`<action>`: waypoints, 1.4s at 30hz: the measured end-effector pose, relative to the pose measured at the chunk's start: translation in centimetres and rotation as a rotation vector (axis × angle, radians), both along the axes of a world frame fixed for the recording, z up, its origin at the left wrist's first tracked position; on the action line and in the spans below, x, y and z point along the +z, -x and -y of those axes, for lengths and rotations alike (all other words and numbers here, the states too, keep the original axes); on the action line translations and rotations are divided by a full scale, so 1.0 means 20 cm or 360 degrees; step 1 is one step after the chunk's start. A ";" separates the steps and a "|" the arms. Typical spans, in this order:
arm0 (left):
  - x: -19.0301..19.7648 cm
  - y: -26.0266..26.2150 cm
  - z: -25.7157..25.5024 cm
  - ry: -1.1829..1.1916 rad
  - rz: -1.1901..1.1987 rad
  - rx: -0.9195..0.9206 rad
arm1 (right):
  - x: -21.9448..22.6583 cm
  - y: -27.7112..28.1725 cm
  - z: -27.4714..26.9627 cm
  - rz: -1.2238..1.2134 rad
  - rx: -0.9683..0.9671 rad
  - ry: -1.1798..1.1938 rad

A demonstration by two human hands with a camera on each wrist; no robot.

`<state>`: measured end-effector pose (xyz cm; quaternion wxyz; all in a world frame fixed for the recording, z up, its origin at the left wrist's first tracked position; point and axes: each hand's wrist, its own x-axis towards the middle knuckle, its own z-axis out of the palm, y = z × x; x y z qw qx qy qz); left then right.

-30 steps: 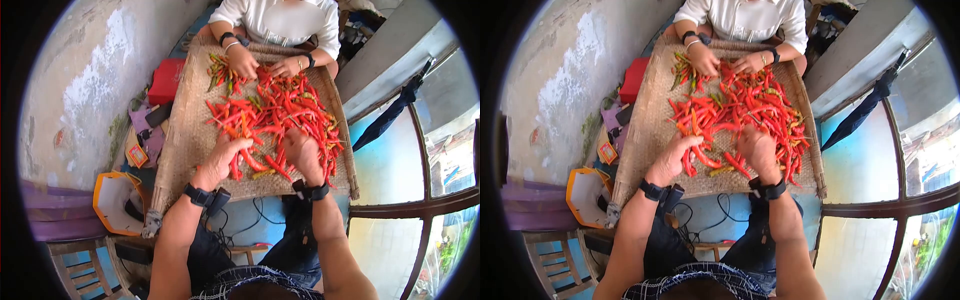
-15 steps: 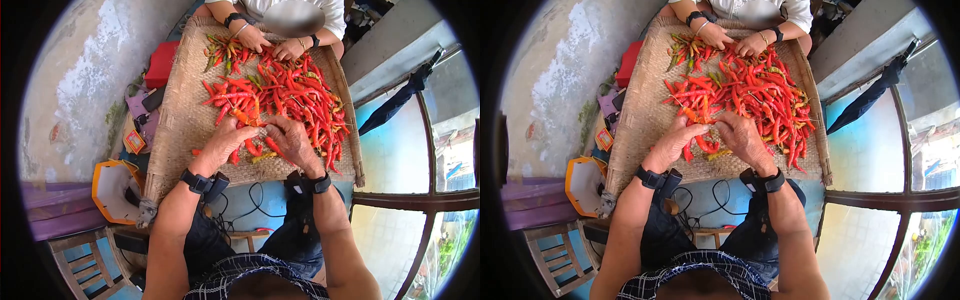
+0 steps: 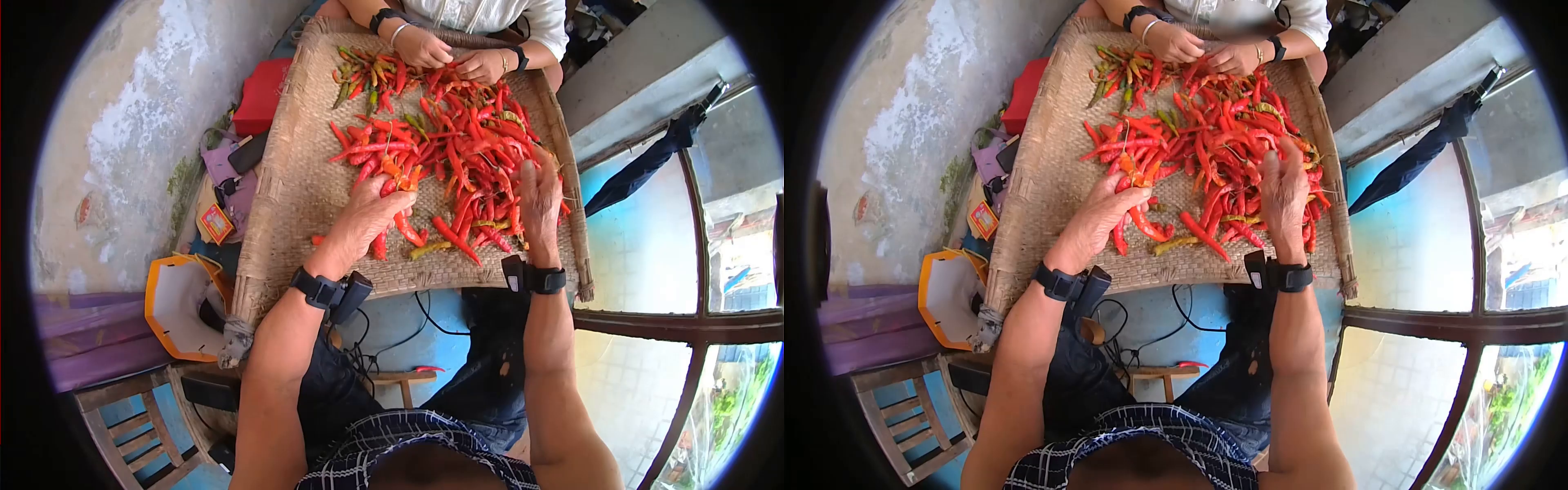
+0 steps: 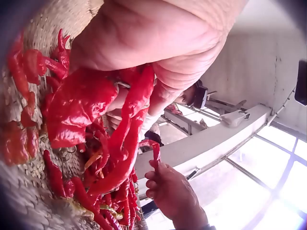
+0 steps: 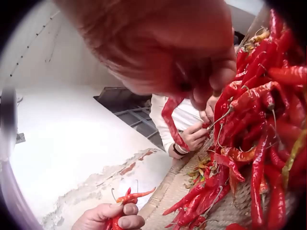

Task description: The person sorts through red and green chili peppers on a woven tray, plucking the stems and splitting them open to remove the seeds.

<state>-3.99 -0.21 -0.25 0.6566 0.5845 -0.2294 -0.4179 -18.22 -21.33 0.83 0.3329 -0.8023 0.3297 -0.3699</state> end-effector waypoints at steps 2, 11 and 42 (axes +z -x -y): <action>0.01 0.01 0.00 -0.0010 0.0009 -0.0035 | 0.02 0.01 -0.02 -0.0149 -0.0025 0.0181; -0.11 0.01 0.04 -0.0253 0.0748 -0.0267 | -0.03 -0.15 -0.38 -0.0237 0.1086 -0.0585; -0.02 0.03 0.05 -0.0512 0.0761 -0.0461 | -0.04 -0.10 -0.36 0.0094 0.1121 -0.1169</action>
